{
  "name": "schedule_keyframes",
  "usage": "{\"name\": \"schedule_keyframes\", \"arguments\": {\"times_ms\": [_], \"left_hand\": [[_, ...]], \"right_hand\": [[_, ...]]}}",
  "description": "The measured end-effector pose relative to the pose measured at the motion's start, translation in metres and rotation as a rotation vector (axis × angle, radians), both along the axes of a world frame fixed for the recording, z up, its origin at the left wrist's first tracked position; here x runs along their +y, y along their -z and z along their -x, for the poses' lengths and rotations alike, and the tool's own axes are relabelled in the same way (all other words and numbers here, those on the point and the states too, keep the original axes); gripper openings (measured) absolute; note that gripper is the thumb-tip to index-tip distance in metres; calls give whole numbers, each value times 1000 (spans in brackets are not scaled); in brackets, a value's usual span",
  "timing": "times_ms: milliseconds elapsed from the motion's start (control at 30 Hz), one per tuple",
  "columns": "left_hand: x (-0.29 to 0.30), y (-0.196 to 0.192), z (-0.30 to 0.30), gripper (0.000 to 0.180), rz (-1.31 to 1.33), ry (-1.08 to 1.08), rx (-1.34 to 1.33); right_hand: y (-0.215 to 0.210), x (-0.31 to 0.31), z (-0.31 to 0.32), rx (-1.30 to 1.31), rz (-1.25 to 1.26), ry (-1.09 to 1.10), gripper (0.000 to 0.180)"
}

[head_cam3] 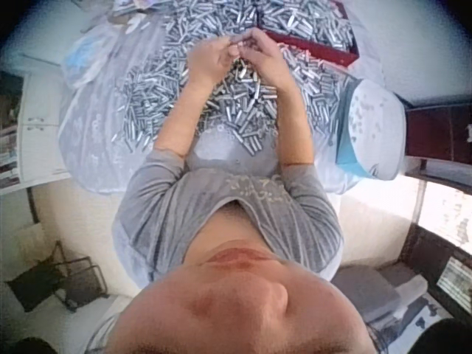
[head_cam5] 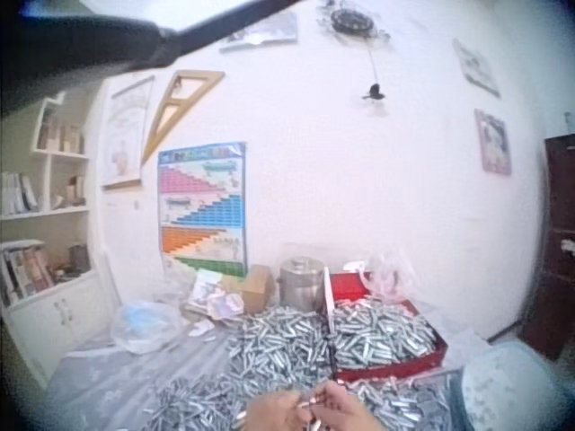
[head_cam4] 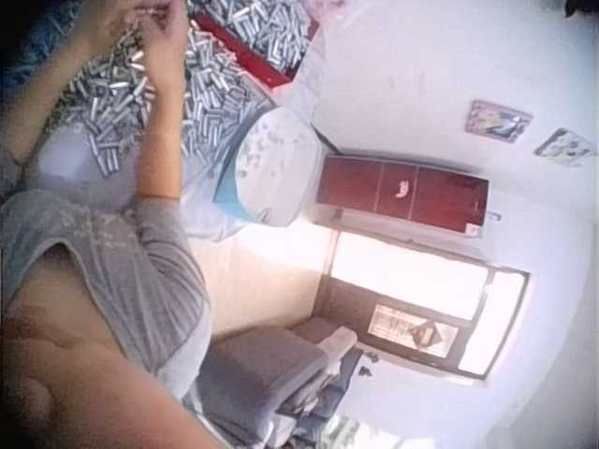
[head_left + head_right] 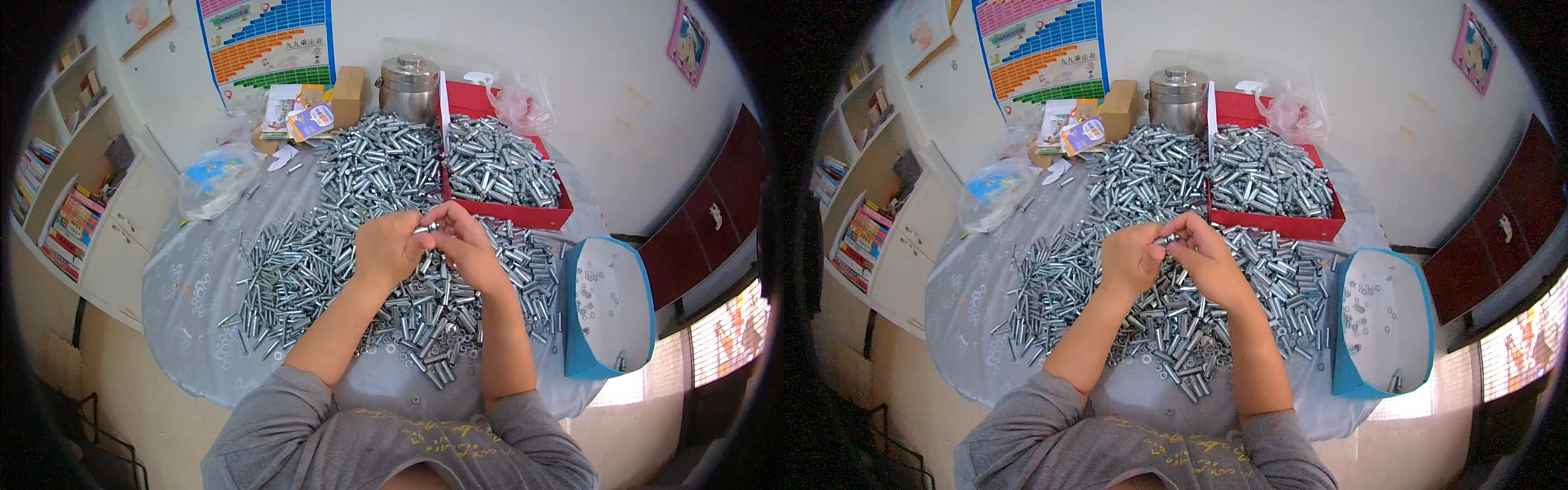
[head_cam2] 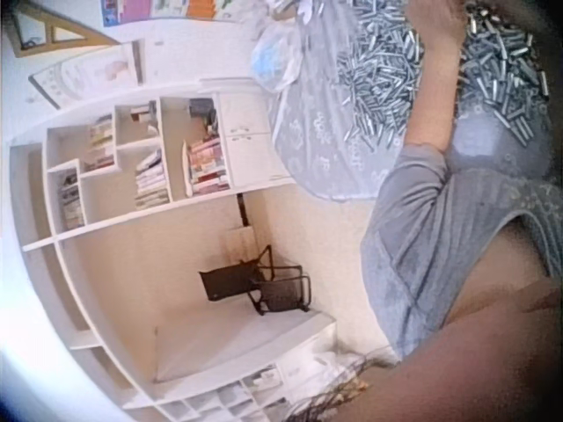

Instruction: The person sits at a table covered with a large pile of metal fasteners. They repeatedly pick up a cylindrical metal piece and a small washer, insert the washer into the cylinder, and place the assembled unit into a blue container. The person continues this repetitive assembly process throughout the video.

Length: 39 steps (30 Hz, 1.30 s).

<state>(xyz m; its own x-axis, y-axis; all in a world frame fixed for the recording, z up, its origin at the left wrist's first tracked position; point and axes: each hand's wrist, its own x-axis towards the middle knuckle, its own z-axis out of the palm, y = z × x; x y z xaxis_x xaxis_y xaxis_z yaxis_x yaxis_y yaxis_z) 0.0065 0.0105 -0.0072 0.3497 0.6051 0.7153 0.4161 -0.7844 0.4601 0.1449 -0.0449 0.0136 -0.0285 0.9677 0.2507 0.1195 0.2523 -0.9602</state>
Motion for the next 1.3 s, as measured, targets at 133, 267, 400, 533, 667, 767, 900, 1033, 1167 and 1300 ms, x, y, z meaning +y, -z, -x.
{"name": "schedule_keyframes", "arguments": {"times_ms": [133,267,400,533,667,767,900,1033,1167,1300], "left_hand": [[2,2,0,78,2,6,37],[2,2,-1,78,-9,-15,33],[-1,2,-6,78,-25,4,8],[1,5,-5,78,-1,2,59],[0,3,-4,79,11,-46,84],[-1,3,-4,79,29,-55,76],[0,6,-2,79,29,-62,64],[-2,2,-3,77,62,-58,73],[-3,5,-6,76,60,-94,103],[-2,4,-5,73,71,-75,58]], "right_hand": [[-8,-8,4,-105,72,89,16],[-3,-5,0,-107,62,42,19],[-10,-5,3,-86,165,213,16],[1,-4,6,-154,38,195,21],[-9,-7,6,-118,187,172,22],[1,-2,3,-168,90,137,23],[1,-1,8,-125,76,129,27],[-3,-2,10,-202,55,161,30],[2,-1,9,-169,63,256,33],[-1,-2,6,-202,226,204,35]]}}
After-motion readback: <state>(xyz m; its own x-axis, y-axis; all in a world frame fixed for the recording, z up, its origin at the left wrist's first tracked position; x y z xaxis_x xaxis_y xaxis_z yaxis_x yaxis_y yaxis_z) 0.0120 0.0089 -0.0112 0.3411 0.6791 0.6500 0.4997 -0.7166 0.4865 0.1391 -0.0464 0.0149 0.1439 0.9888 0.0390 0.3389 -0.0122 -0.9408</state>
